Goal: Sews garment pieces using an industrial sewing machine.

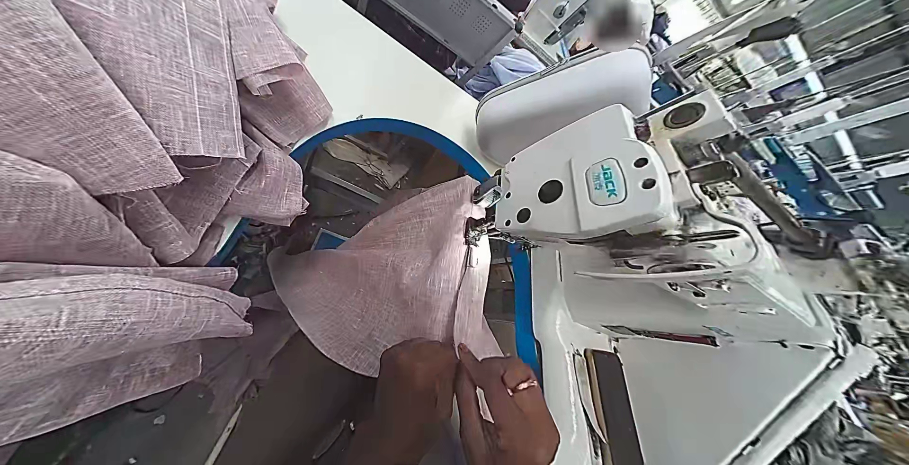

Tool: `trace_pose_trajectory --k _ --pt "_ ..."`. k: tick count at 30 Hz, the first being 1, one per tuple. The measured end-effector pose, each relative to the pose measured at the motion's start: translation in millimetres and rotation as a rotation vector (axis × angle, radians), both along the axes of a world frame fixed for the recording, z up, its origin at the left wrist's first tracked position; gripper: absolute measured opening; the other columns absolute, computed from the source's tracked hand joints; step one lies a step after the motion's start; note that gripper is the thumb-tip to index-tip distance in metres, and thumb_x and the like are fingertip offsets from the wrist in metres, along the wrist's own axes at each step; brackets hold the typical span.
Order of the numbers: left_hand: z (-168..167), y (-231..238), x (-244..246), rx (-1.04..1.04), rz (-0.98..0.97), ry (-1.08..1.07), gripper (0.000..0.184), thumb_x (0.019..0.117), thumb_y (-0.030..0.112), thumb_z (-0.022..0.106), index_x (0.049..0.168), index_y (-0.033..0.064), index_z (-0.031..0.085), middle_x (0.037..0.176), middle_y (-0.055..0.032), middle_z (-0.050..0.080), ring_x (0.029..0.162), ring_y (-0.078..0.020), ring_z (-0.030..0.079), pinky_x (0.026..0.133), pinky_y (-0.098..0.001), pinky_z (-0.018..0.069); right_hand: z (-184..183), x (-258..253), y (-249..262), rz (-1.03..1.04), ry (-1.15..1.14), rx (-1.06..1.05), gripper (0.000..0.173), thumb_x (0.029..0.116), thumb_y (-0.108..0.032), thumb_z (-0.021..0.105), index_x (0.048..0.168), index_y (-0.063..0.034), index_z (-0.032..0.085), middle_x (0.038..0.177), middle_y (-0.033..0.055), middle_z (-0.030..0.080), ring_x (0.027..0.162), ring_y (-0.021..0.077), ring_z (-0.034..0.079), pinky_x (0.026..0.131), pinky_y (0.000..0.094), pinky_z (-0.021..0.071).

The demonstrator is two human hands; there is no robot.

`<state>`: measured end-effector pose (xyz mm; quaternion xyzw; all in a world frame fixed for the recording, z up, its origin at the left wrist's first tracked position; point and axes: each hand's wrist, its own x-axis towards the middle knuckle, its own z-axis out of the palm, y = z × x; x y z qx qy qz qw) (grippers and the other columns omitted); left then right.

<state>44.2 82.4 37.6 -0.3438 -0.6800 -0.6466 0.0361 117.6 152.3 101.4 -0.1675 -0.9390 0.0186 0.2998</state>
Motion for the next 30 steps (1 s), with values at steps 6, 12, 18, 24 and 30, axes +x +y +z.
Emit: trace_pose_trajectory --k 6,12,18,24,30 --pt "3.4 22.8 -18.0 -0.084 0.157 0.178 0.026 0.0903 0.009 0.057 0.067 0.0062 0.067 0.052 -0.0015 0.051 0.048 -0.0136 0.053 0.048 -0.0252 0.0433 -19.2 -16.2 22.9 0.015 0.178 -0.224 0.020 0.0937 -0.022 0.063 0.088 -0.0084 0.076 0.088 0.0020 0.062 0.093 0.0007 0.058 0.087 0.0099 0.0442" --pt "9.3 42.6 -36.4 -0.145 0.232 0.234 0.023 0.0954 0.017 0.060 0.080 0.0077 0.075 0.055 0.0002 0.050 0.050 -0.0134 0.052 0.049 -0.0247 0.0426 -26.7 -24.3 51.6 0.086 0.220 -0.423 0.030 0.0923 -0.007 0.044 0.108 -0.0051 0.069 0.120 0.0075 0.072 0.123 0.0112 0.061 0.106 0.0237 0.0454" --pt "-66.1 22.1 -53.5 -0.220 0.268 -0.006 0.068 0.0842 0.043 0.073 0.132 -0.0038 0.061 0.124 -0.0244 0.066 0.117 -0.0372 0.062 0.101 -0.0513 0.0483 -30.2 -32.8 61.4 0.143 0.232 -0.610 0.034 0.0818 0.002 0.043 0.114 0.0020 0.053 0.129 0.0125 0.069 0.128 0.0127 0.060 0.108 0.0272 0.0466" --pt "5.1 -14.8 -146.7 -0.606 -0.527 0.054 0.038 0.1059 0.019 0.045 0.087 -0.0043 0.069 0.076 -0.0171 0.067 0.076 -0.0314 0.067 0.078 -0.0514 0.0513 33.8 -11.5 -53.3 0.758 -0.382 -0.230 0.019 0.0971 -0.008 0.060 0.105 -0.0072 0.078 0.075 0.0118 0.069 0.070 0.0266 0.069 0.064 0.0410 0.0545" --pt "37.3 -0.6 -159.4 -0.481 -0.364 -0.079 0.082 0.0784 0.024 0.087 0.145 -0.0039 0.049 0.142 -0.0259 0.055 0.132 -0.0370 0.054 0.111 -0.0537 0.0430 40.0 -130.7 -34.2 0.539 -1.392 0.036 0.028 0.1030 -0.001 0.049 0.122 0.0144 0.062 0.126 0.0344 0.062 0.120 0.0515 0.058 0.096 0.0669 0.0449"
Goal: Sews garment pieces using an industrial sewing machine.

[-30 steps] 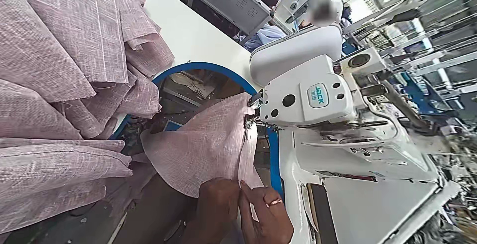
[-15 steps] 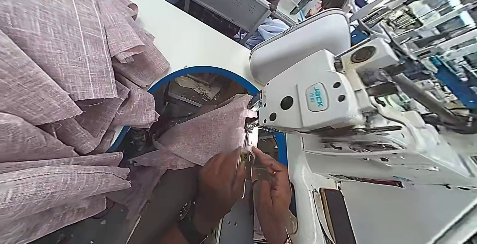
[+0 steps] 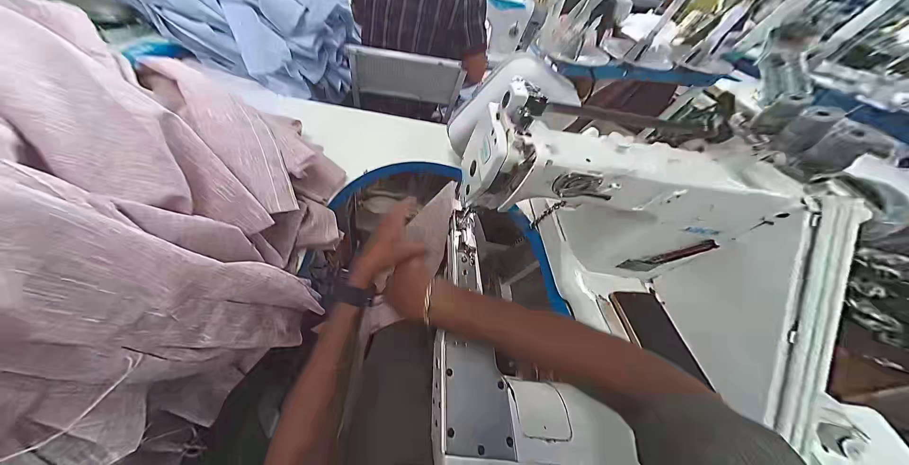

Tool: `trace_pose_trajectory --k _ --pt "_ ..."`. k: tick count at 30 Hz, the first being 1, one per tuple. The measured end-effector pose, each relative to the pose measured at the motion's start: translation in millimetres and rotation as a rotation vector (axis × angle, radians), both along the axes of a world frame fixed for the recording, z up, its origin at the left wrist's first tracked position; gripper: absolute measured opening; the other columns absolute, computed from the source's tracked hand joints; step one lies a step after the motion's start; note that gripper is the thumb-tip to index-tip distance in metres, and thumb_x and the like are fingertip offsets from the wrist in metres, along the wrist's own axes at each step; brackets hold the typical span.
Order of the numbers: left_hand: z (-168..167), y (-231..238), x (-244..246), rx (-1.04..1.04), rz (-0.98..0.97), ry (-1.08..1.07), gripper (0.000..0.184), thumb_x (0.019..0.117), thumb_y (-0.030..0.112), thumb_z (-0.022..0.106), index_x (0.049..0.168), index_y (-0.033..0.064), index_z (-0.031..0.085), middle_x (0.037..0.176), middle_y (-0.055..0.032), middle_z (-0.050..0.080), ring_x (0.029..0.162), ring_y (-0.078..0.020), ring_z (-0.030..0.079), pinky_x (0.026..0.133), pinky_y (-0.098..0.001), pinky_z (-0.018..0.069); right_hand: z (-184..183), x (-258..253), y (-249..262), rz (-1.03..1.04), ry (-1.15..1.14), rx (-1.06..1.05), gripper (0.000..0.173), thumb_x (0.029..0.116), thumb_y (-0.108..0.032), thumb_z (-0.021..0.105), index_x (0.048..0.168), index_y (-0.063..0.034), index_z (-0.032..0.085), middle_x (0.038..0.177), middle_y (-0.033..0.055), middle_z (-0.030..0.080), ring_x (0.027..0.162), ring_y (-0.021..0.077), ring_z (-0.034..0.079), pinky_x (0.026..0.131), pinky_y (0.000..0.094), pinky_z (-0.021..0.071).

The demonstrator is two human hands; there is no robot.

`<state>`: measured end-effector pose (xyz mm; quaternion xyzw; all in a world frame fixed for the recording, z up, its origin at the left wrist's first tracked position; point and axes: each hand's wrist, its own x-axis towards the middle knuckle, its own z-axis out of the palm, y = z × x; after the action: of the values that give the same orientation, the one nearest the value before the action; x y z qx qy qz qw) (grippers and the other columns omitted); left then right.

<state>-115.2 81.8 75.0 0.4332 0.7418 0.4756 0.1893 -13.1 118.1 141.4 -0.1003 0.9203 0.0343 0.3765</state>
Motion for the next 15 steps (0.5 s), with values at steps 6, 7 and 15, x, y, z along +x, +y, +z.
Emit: trace_pose_trajectory --k 6,7,15 --pt "-146.0 29.9 -38.2 -0.214 0.258 -0.228 0.038 0.1084 0.015 0.041 0.110 -0.0114 0.068 0.102 -0.0239 0.072 0.098 -0.0328 0.071 0.097 -0.0494 0.0531 -37.9 76.0 -38.1 0.010 -0.109 -0.295 0.028 0.1056 -0.007 0.049 0.125 0.0082 0.063 0.121 0.0311 0.065 0.120 0.0483 0.060 0.099 0.0634 0.0444" --pt "-122.8 14.7 -41.9 -0.170 0.227 -0.233 0.039 0.1093 0.015 0.039 0.107 -0.0114 0.067 0.096 -0.0216 0.073 0.091 -0.0299 0.071 0.093 -0.0481 0.0544 -39.5 76.5 -35.0 0.007 -0.039 -0.319 0.028 0.1054 -0.006 0.048 0.125 0.0067 0.063 0.116 0.0306 0.067 0.115 0.0483 0.062 0.096 0.0637 0.0467" --pt "-85.5 78.7 15.3 -0.367 0.212 0.078 0.088 0.0908 0.042 0.072 0.155 -0.0059 0.034 0.145 -0.0295 0.052 0.133 -0.0422 0.054 0.111 -0.0560 0.0419 -50.3 73.0 -54.3 0.021 -0.168 -0.285 0.031 0.1077 -0.007 0.044 0.126 0.0124 0.059 0.130 0.0326 0.060 0.128 0.0481 0.055 0.105 0.0623 0.0413"
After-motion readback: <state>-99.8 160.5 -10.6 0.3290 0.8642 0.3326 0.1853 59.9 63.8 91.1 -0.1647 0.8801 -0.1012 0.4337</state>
